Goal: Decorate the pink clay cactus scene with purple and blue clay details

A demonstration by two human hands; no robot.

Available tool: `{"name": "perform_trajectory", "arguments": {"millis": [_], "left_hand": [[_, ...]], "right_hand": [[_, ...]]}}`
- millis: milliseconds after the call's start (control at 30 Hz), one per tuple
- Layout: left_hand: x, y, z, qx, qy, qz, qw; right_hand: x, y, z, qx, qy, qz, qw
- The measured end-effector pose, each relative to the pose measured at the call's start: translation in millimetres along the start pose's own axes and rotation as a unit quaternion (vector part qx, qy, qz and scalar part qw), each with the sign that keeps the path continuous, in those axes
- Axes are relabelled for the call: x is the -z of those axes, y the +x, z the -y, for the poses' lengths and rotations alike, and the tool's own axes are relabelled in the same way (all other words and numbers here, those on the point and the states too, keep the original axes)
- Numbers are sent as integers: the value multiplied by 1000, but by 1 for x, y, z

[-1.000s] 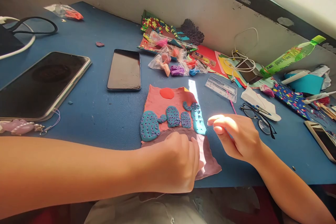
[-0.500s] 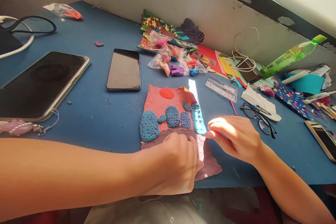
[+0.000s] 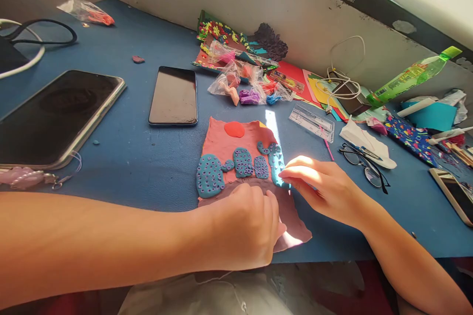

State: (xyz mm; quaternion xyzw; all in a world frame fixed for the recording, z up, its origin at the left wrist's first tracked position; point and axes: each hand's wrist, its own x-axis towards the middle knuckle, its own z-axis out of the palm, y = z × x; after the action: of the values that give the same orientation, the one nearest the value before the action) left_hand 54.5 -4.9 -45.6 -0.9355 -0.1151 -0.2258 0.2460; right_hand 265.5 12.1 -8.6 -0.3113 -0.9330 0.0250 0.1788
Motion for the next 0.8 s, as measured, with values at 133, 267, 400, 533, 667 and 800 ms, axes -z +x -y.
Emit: {"name": "perform_trajectory", "arguments": {"millis": [133, 267, 400, 533, 667, 800], "left_hand": [[1, -1, 2, -19, 3, 9, 1000], [2, -1, 2, -15, -4, 18, 1000], [2, -1, 2, -19, -1, 18, 1000], [2, -1, 3, -18, 1, 15, 1000], [2, -1, 2, -15, -6, 17, 1000], [1, -1, 1, -13, -11, 20, 1000]], "right_hand": [[-4, 2, -1, 16, 2, 1, 1000], [-8, 1, -4, 5, 6, -19, 1000], [-10, 0, -6, 4, 9, -29, 1000], [-10, 0, -6, -3, 11, -24, 1000], [-11, 1, -6, -6, 8, -13, 1000], [-13, 2, -5, -9, 17, -12, 1000]]}}
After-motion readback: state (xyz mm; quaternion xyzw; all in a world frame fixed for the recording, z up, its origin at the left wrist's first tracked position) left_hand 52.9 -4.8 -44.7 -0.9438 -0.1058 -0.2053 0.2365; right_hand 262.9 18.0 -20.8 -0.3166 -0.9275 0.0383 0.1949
